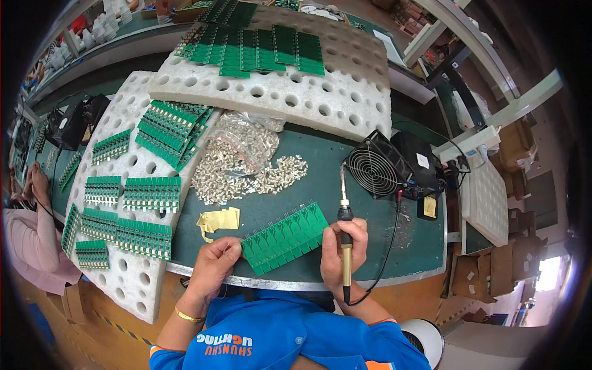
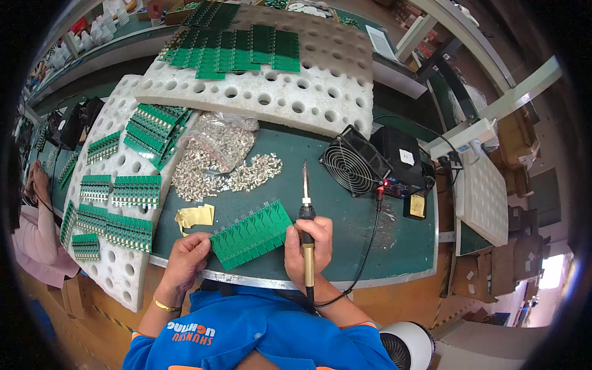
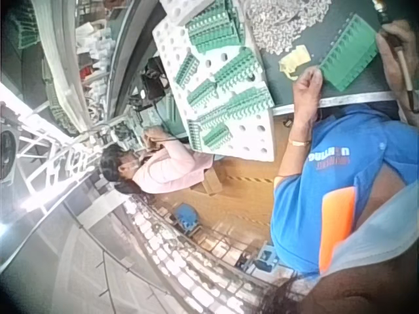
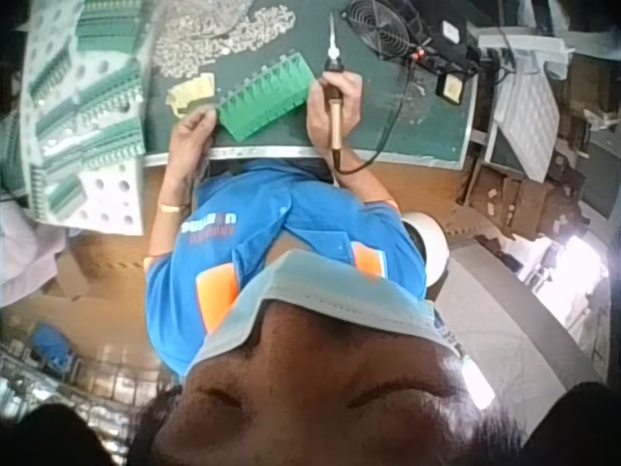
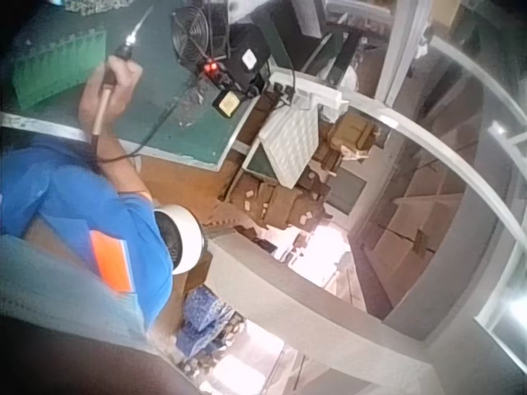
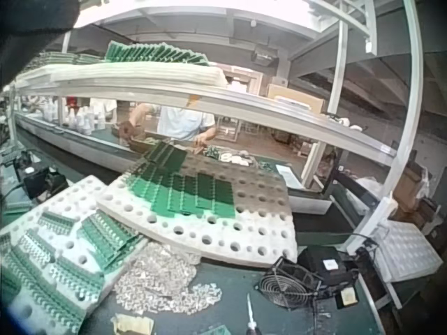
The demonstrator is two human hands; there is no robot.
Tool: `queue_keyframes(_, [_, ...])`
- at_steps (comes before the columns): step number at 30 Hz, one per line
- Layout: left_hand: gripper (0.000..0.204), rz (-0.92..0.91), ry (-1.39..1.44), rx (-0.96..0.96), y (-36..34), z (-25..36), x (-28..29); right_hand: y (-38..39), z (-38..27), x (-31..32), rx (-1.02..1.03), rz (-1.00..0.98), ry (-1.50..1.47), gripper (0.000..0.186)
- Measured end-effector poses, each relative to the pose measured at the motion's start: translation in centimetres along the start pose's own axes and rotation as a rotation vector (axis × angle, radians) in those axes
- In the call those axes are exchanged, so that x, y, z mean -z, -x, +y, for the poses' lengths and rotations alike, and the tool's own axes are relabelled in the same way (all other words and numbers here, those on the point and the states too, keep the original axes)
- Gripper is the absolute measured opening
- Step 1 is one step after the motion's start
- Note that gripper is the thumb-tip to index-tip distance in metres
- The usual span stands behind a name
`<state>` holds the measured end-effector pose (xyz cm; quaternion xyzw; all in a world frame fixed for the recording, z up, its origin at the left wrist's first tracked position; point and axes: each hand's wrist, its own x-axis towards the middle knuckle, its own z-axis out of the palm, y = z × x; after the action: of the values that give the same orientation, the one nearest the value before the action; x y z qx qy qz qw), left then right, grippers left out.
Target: The person solders components onto a circuit board strip using a soldering iron and solder wire, then places the soldered board onto a stack. Afterward, the person takes another circuit board strip and solders components onto it using the soldering iron.
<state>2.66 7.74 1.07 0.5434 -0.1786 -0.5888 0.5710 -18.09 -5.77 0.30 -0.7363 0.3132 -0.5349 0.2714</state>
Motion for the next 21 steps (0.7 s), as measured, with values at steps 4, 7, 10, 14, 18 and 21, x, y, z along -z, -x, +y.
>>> queue_keyframes(4, [0.022,0.02,-0.014,0.017,0.0,-0.24,0.23,-0.21,-0.18,-0.24,-0.001,0.014,0.014,0.03])
queue_keyframes(7, [0.024,0.013,-0.035,0.007,-0.12,0.23,-0.34,-0.41,-0.1,-0.28,-0.02,0.077,-0.011,0.025])
queue_keyframes(10, [0.024,-0.016,0.005,0.01,-0.06,0.35,-0.41,-0.25,0.27,-0.31,-0.039,0.053,-0.05,0.031])
queue_keyframes(14, [0.025,-0.04,0.03,-0.016,0.02,0.03,-0.09,-0.15,0.2,-0.58,-0.058,0.038,-0.082,0.031])
queue_keyframes(18, [0.027,-0.044,0.009,-0.023,0.18,-0.17,0.16,0.01,0.14,-0.55,-0.111,-0.003,-0.068,0.029])
queue_keyframes(21, [0.028,-0.054,0.009,-0.041,0.2,-0.3,0.25,0.08,0.28,-0.6,-0.097,-0.007,-0.051,0.028])
